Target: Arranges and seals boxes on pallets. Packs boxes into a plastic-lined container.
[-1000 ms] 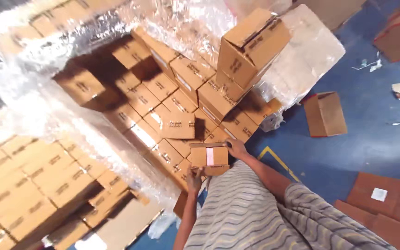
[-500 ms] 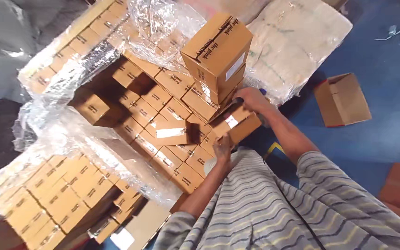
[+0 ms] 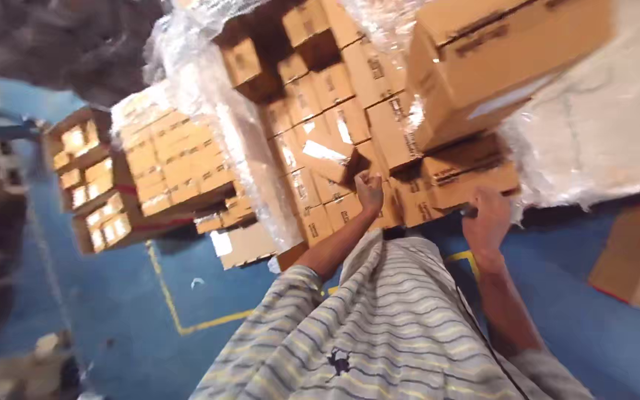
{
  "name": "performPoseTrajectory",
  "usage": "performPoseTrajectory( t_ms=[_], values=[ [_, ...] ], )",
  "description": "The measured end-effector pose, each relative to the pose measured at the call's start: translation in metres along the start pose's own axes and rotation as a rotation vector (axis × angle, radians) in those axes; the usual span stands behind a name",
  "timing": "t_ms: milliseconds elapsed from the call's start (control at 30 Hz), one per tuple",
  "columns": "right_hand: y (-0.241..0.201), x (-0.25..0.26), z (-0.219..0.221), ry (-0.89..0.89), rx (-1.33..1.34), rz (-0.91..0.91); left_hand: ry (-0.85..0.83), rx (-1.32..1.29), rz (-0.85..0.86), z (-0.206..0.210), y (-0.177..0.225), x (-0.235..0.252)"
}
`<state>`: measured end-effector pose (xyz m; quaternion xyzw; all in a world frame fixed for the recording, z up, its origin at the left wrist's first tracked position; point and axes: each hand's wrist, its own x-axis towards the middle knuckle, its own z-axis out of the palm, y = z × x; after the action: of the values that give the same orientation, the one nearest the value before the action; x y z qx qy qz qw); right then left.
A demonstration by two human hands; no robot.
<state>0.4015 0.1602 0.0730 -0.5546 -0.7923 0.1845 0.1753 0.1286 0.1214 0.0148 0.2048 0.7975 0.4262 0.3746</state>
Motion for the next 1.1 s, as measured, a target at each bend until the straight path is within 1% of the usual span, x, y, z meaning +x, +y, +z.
performPoseTrajectory(
  t_ms=[33,67,100,133,167,200,233,267,333,400,467,533,600,667,733,767,833,933,967,1033,1100],
  values=[
    [-0.015,-0.011,0.005,-0.02,0.073,-0.009,0.046,0.067,0.019,-0.024,-0.006,0.024],
    [-0.029,-0.022,0.016,-0.101,0.176,-0.013,0.107,0.152,0.037,-0.047,-0.011,0.049],
    [-0.042,-0.028,0.03,-0.27,0.297,0.006,0.133,0.251,0.033,-0.071,-0.013,0.072],
    [-0.052,-0.03,0.047,-0.498,0.412,0.048,0.135,0.351,0.002,-0.094,-0.015,0.094],
    [-0.063,-0.026,0.068,-0.715,0.501,0.111,0.144,0.452,-0.032,-0.114,-0.018,0.117],
    [-0.075,-0.018,0.093,-0.874,0.564,0.184,0.157,0.54,-0.062,-0.13,-0.024,0.139],
    [-0.088,-0.009,0.119,-0.974,0.612,0.263,0.174,0.611,-0.086,-0.143,-0.03,0.16],
    [-0.102,0.003,0.145,-1.017,0.649,0.336,0.17,0.666,-0.106,-0.155,-0.036,0.179],
    [-0.134,0.029,0.191,-0.997,0.705,0.454,0.13,0.649,-0.134,-0.173,-0.054,0.21],
    [-0.163,0.054,0.232,-0.901,0.783,0.552,0.088,0.448,-0.154,-0.179,-0.077,0.234],
    [-0.185,0.076,0.27,-0.782,0.909,0.678,0.079,0.293,-0.156,-0.179,-0.087,0.24],
    [-0.207,0.088,0.29,-0.612,0.956,0.855,0.099,0.269,-0.119,-0.174,-0.081,0.22],
    [-0.22,0.085,0.289,-0.503,0.971,1.041,0.073,0.285,0.015,-0.174,-0.068,0.181],
    [-0.212,0.073,0.277,-0.455,0.986,1.197,-0.019,0.367,0.175,-0.176,-0.046,0.139],
    [-0.203,0.056,0.258,-0.46,0.923,1.251,-0.128,0.476,0.288,-0.178,-0.03,0.112],
    [-0.201,0.047,0.248,-0.474,0.869,1.245,-0.177,0.5,0.301,-0.179,-0.024,0.105],
    [-0.199,0.034,0.232,-0.517,0.772,1.21,-0.267,0.5,0.245,-0.184,-0.015,0.103],
    [-0.193,0.015,0.224,-0.602,0.597,1.057,-0.342,0.37,0.118,-0.198,-0.018,0.104],
    [-0.193,0.005,0.221,-0.612,0.507,0.972,-0.349,0.329,0.096,-0.205,-0.027,0.1],
    [-0.194,-0.013,0.21,-0.609,0.291,0.764,-0.318,0.258,0.115,-0.216,-0.057,0.083],
    [-0.199,-0.038,0.196,-0.566,0.15,0.588,-0.245,0.123,0.103,-0.226,-0.093,0.05]
  ],
)
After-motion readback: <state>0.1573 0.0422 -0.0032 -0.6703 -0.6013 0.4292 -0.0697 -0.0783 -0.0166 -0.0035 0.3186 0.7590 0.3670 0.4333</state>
